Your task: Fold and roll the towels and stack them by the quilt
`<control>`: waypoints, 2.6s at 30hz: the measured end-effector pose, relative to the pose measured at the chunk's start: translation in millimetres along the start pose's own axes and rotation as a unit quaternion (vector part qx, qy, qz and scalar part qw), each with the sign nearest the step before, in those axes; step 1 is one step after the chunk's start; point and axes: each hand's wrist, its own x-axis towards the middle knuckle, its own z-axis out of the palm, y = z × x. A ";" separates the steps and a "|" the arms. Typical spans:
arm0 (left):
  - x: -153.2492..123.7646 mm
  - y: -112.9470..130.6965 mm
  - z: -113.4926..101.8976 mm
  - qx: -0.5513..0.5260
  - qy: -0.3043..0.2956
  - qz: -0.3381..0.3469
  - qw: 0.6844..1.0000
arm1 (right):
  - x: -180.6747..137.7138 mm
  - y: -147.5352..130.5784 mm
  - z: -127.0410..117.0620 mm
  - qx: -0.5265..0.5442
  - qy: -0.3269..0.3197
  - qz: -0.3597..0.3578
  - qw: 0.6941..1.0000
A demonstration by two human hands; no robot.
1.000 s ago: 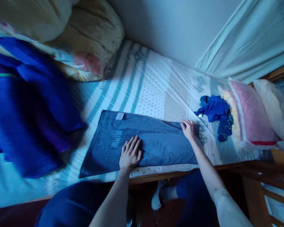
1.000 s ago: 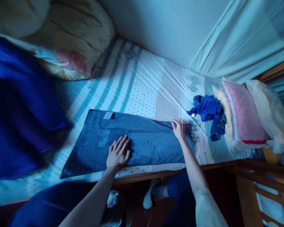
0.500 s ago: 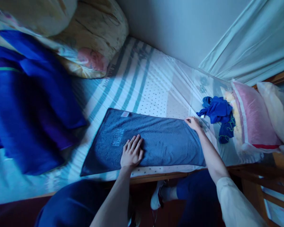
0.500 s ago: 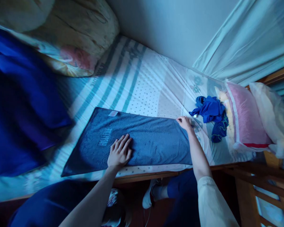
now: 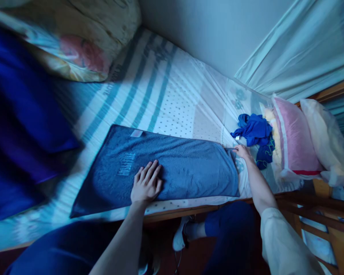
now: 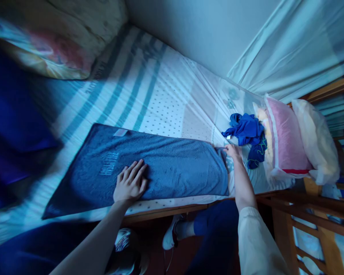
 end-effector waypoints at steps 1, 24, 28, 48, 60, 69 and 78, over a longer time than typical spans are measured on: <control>-0.2 -0.1 0.1 -0.002 -0.003 -0.002 1.000 | 0.5 1.3 -0.4 -0.003 -0.008 0.016 1.000; -1.9 -1.7 1.7 -0.032 -0.014 -0.018 0.999 | -32.9 -30.1 84.1 0.134 0.113 0.073 0.982; -2.4 -0.8 1.8 -0.035 -0.009 -0.022 0.999 | -46.0 -28.6 81.1 0.162 0.136 0.078 0.974; -1.9 -1.3 2.9 -0.057 -0.028 -0.047 0.997 | -146.1 -41.7 129.0 0.175 0.202 0.185 0.946; 0.9 -2.6 2.3 -0.050 -0.056 -0.057 0.996 | -97.1 -73.4 104.9 0.124 0.198 0.073 0.970; 2.0 -2.0 1.2 -0.038 -0.058 -0.056 0.996 | -190.6 -252.0 137.9 0.161 0.141 -0.018 0.977; 6.9 4.6 -5.5 -0.025 -0.073 -0.062 0.995 | -235.6 -322.9 141.1 0.248 0.166 -0.045 0.953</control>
